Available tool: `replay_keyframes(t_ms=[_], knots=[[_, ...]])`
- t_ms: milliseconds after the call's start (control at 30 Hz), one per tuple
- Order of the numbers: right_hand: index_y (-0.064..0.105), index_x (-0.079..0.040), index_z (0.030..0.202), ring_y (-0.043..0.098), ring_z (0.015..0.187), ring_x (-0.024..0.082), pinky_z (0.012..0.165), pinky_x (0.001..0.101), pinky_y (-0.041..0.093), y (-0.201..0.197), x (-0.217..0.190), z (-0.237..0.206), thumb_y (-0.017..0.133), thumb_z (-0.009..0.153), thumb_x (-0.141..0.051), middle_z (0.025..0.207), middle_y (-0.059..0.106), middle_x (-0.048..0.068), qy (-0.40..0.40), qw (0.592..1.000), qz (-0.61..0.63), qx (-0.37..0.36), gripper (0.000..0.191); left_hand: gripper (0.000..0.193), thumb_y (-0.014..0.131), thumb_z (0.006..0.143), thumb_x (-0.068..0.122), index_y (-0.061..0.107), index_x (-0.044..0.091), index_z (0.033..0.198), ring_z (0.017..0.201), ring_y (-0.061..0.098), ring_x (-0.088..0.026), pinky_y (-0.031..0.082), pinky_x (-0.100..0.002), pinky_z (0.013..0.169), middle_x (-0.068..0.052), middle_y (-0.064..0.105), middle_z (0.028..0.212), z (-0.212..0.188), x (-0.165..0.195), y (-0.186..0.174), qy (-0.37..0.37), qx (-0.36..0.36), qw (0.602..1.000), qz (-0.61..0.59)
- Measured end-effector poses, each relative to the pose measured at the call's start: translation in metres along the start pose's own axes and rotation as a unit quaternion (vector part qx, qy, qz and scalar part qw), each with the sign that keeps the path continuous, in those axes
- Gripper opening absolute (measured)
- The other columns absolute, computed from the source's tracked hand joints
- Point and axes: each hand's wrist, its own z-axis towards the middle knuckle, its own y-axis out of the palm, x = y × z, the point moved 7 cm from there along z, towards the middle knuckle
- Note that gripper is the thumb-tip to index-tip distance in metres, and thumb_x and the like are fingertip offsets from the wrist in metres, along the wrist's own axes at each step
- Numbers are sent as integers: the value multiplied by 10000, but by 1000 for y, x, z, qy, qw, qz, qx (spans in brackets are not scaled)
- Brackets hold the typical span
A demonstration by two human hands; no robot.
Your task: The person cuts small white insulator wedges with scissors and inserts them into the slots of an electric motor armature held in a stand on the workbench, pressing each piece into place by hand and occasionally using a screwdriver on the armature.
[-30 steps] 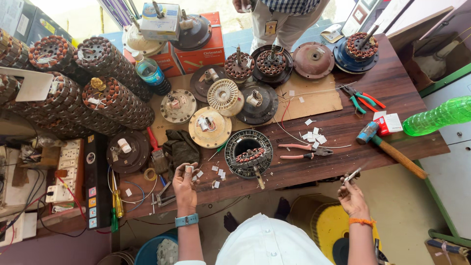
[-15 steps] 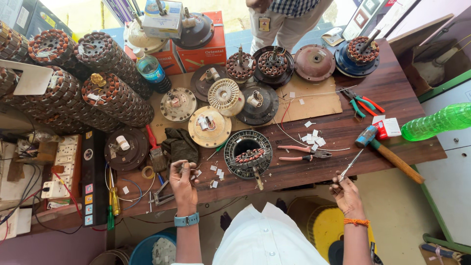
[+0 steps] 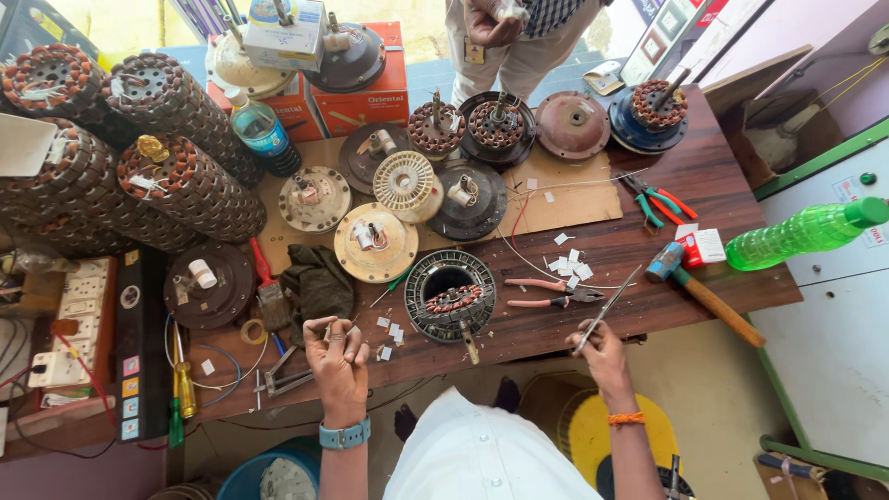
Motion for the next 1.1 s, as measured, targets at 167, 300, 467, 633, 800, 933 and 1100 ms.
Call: replay_keyframes(t_ms=[167,300,467,633,800,933,1100], knots=[[614,-29,1107,636,749,143,693,282,532,9,-5,-1,681,921,-61,867,748,106,2,999,-32,-14,201,74,623,1000,88,644,110,1068,542,484,-34,448,-189,468,-79,714,944,-5,-14,14,-90,1,996,10],[618,-40,1110,654,765,122,689,280,529,16,-8,3,674,915,-65,865,746,98,-11,999,-39,-28,205,140,659,931,107,698,81,1062,549,517,-40,487,-217,481,-71,787,1009,-13,-30,16,-118,-9,991,60],[616,-29,1098,653,774,123,687,276,519,22,-3,5,669,920,-56,864,740,100,-12,999,-23,-38,187,220,739,984,88,739,-19,1176,610,542,-48,518,-238,528,-12,669,817,-24,-51,31,-167,-91,976,102],[611,-31,1093,636,760,135,693,281,520,23,-1,4,667,921,-55,862,743,100,1,999,-37,-33,183,396,764,825,109,694,107,1215,708,677,-73,564,-233,559,-17,749,871,-39,-69,43,-268,-85,949,142],[624,-39,1084,656,794,126,727,285,529,21,-4,3,666,917,-63,858,759,85,8,995,-93,-22,174,251,750,949,153,649,-9,1113,736,750,-187,508,-224,486,-120,759,946,-56,-73,67,-336,-166,925,56],[638,-40,1090,628,796,130,732,287,518,23,-8,2,681,918,-69,859,751,81,-7,994,-108,-25,180,170,702,958,185,627,60,1047,571,696,-153,456,-191,380,-118,764,907,-56,-67,73,-350,-145,923,67],[641,-42,1093,648,821,122,754,285,521,25,-7,-3,688,909,-79,874,752,77,-9,994,-107,-28,194,135,693,947,144,636,58,1034,590,706,-136,455,-195,386,-118,764,918,-55,-58,75,-318,-127,935,87]])
